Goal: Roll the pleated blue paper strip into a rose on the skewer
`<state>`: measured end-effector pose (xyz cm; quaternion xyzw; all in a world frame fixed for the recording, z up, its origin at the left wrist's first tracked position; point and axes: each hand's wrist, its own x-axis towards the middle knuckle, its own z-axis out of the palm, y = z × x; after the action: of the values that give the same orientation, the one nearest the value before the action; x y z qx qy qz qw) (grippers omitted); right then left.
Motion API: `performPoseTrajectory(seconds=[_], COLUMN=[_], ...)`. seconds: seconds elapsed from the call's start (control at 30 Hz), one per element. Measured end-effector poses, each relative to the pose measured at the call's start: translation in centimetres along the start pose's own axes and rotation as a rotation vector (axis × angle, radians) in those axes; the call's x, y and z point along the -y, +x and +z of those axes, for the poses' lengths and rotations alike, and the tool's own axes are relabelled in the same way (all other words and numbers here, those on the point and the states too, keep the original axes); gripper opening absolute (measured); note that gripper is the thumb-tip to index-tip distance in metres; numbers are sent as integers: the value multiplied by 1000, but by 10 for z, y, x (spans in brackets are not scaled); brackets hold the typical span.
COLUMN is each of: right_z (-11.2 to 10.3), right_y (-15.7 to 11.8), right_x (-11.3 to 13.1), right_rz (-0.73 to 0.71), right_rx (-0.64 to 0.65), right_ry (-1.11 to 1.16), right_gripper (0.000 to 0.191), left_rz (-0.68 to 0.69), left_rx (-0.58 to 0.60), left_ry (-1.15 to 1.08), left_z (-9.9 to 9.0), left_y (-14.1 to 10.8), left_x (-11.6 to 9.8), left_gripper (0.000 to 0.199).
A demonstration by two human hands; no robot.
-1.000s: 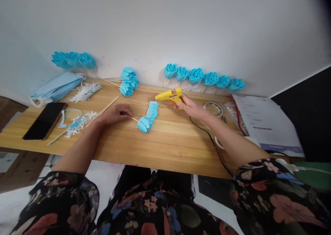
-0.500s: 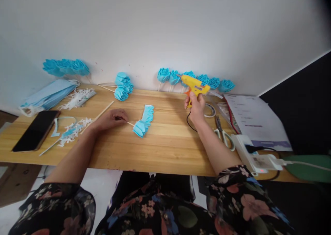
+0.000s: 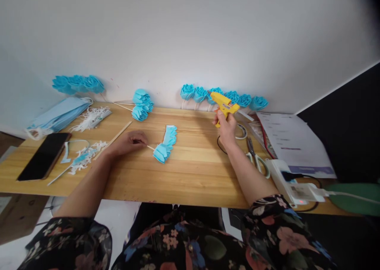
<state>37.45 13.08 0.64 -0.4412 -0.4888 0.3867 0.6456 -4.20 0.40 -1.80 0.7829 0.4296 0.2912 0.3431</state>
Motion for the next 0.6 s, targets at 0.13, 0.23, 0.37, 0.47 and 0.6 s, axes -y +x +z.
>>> performPoseTrajectory(seconds=[0.13, 0.23, 0.37, 0.47, 0.6], right_z=[11, 16, 22, 29, 38], right_y=[4, 3, -3, -2, -1], right_x=[-1, -2, 2, 7, 11], right_rz=[-9, 2, -4, -36, 0], right_rx=[133, 140, 94, 166, 209], right_ry=[-84, -116, -67, -82, -169], right_gripper=[42, 38, 42, 41, 39], left_rz=[30, 12, 2, 5, 4], left_rx=[11, 8, 7, 2, 2], left_ry=[18, 30, 26, 23, 20], left_z=[0, 1, 3, 4, 3], left_y=[1, 1, 1, 1, 2], left_x=[-2, -4, -7, -7, -8], left_gripper=[40, 39, 38, 37, 41])
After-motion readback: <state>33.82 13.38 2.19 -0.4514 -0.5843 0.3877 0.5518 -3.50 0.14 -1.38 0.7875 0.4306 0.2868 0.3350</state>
